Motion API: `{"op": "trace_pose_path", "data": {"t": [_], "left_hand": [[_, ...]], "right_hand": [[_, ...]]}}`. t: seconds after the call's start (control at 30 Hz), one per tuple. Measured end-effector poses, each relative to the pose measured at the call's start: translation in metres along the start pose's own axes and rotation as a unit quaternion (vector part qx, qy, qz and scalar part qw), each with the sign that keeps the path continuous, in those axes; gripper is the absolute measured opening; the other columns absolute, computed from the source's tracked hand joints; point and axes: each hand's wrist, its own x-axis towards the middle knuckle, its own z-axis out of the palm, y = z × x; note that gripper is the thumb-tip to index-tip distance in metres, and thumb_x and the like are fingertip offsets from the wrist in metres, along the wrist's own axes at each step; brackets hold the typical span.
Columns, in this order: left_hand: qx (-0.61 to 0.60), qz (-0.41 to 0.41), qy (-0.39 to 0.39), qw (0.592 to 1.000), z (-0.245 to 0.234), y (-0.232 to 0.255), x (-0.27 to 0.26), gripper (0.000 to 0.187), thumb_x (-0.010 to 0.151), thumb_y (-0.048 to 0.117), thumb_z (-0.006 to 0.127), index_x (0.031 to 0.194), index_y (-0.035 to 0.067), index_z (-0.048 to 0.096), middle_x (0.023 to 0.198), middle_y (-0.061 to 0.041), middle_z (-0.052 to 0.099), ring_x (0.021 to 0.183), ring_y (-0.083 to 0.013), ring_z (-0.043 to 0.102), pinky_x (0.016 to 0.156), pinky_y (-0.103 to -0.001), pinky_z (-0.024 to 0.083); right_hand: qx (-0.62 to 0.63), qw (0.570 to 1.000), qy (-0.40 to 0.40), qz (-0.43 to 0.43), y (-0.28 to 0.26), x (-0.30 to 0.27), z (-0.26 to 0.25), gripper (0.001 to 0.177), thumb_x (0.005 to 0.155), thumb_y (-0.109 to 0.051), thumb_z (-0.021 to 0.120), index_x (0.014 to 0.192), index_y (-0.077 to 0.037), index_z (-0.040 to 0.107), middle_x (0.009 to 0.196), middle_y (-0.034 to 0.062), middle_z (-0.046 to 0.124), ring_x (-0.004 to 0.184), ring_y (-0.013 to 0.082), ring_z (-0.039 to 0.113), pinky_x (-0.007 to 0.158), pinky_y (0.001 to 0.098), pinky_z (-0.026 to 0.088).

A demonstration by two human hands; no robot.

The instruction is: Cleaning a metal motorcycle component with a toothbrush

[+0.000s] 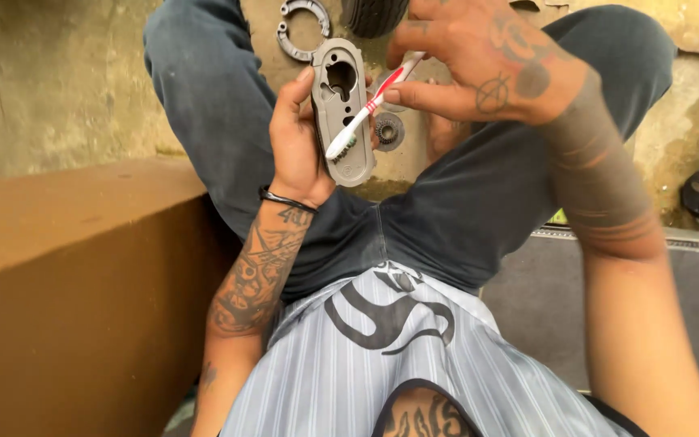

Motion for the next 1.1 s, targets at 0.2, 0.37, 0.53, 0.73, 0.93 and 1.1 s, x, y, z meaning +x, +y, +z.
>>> {"op": "trace_pose_path", "data": {"t": [0.2, 0.37, 0.53, 0.73, 0.93, 1.1], "left_hand": [[-0.021, 0.026, 0.019, 0.999, 0.006, -0.002, -0.004, 0.053, 0.088, 0.042, 0.061, 0.106, -0.007, 0.073, 0.089, -0.019, 0.075, 0.066, -0.0280, 0.069, 0.058, -0.040, 0.057], [-0.038, 0.054, 0.066, 0.996, 0.017, -0.011, 0.029, 0.043, 0.089, 0.038, 0.061, 0.128, 0.027, 0.049, 0.093, -0.024, 0.074, 0.064, -0.0299, 0.068, 0.053, -0.041, 0.054], [0.011, -0.057, 0.023, 0.998, 0.021, -0.011, 0.068, 0.059, 0.084, 0.050, 0.061, 0.105, -0.004, 0.073, 0.089, -0.016, 0.076, 0.060, -0.0268, 0.067, 0.050, -0.041, 0.054], [0.035, -0.079, -0.016, 0.996, -0.010, -0.021, 0.095, 0.054, 0.087, 0.046, 0.059, 0.105, -0.003, 0.074, 0.095, -0.018, 0.077, 0.060, -0.0296, 0.068, 0.049, -0.046, 0.056], [-0.046, -0.055, -0.013, 0.997, -0.031, -0.023, 0.106, 0.056, 0.093, 0.048, 0.056, 0.119, -0.001, 0.069, 0.112, -0.016, 0.074, 0.077, -0.0315, 0.071, 0.057, -0.050, 0.059], [-0.002, -0.071, 0.053, 0.996, -0.022, -0.012, 0.102, 0.051, 0.083, 0.047, 0.065, 0.097, -0.001, 0.074, 0.083, -0.016, 0.075, 0.057, -0.0294, 0.066, 0.047, -0.044, 0.055]], "right_hand": [[-0.023, 0.992, 0.113, -0.046, 0.019, 0.008, 0.032, 0.064, 0.103, -0.064, 0.076, 0.096, 0.000, 0.073, 0.094, 0.0095, 0.051, 0.090, 0.0279, 0.051, 0.075, 0.0427, 0.035], [-0.015, 0.986, 0.161, -0.044, 0.045, 0.003, 0.048, 0.059, 0.103, -0.060, 0.076, 0.093, -0.003, 0.071, 0.102, 0.0114, 0.054, 0.096, 0.0307, 0.050, 0.085, 0.0453, 0.033], [-0.003, 0.984, 0.178, -0.005, 0.059, -0.005, 0.057, 0.058, 0.104, -0.058, 0.076, 0.089, -0.002, 0.068, 0.099, 0.0135, 0.052, 0.096, 0.0327, 0.046, 0.087, 0.0467, 0.032], [-0.002, 0.978, 0.205, 0.033, 0.077, -0.016, 0.073, 0.057, 0.105, -0.046, 0.087, 0.087, 0.000, 0.058, 0.110, 0.0160, 0.055, 0.103, 0.0341, 0.048, 0.088, 0.0473, 0.034], [-0.136, 0.961, 0.223, 0.095, 0.077, -0.004, 0.110, 0.068, 0.109, -0.075, 0.061, 0.086, -0.012, 0.068, 0.097, 0.0023, 0.056, 0.106, 0.0282, 0.053, 0.103, 0.0505, 0.022], [-0.070, 0.983, 0.170, 0.004, 0.090, 0.008, 0.111, 0.050, 0.112, -0.055, 0.071, 0.096, -0.008, 0.071, 0.082, 0.0048, 0.057, 0.076, 0.0243, 0.056, 0.098, 0.0410, 0.036]]}}
